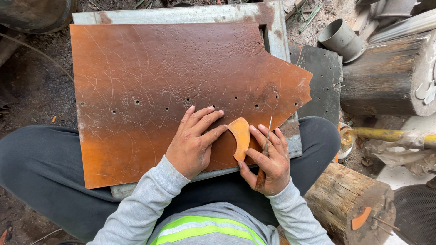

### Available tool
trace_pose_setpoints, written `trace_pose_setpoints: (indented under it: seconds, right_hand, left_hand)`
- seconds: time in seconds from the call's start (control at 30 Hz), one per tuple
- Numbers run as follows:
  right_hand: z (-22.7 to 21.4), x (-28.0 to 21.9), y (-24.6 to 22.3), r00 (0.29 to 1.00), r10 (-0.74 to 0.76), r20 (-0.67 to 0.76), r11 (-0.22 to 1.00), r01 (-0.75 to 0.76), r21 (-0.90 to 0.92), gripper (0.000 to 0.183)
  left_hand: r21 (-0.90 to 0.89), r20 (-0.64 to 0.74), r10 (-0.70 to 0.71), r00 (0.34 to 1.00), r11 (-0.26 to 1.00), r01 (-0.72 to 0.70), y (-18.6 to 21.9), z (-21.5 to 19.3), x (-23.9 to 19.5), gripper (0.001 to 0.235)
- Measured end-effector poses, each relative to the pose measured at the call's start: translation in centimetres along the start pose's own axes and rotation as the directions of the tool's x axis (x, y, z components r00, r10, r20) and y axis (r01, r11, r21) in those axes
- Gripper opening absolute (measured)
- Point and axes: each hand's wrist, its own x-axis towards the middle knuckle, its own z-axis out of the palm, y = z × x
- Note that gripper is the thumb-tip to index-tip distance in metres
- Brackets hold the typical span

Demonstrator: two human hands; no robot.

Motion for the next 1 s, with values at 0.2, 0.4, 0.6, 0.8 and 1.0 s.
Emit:
trace_pose_setpoints:
  seconds: [0.2,0.4,0.6,0.8,1.0]
  right_hand:
    - [-0.2,0.1,-0.2,1.000,0.001,0.002,1.000,-0.001,-0.015,0.028]
    - [-0.5,0.8,-0.7,1.000,0.007,0.010,1.000,-0.007,-0.030,0.028]
    - [-1.5,1.6,0.0,0.937,0.234,-0.258,0.890,-0.099,0.445,0.061]
    - [-0.2,2.8,5.0,0.877,0.468,-0.111,0.394,-0.095,0.914,0.024]
    - [0.3,4.4,5.0,0.837,0.545,0.034,0.464,-0.335,0.820,0.010]
  left_hand:
    - [0.154,-0.033,0.043,0.999,0.987,-0.038,1.7,-0.8,-0.1,0.048]
    - [0.229,0.099,0.215,0.972,0.945,-0.233,3.7,0.3,0.1,0.048]
    - [0.473,0.208,0.203,0.957,0.836,-0.280,6.5,1.2,0.4,0.050]
    - [0.582,0.221,0.069,0.973,0.791,-0.188,9.5,2.5,1.0,0.053]
    - [0.547,0.227,-0.004,0.974,0.828,-0.124,10.2,3.1,1.7,0.051]
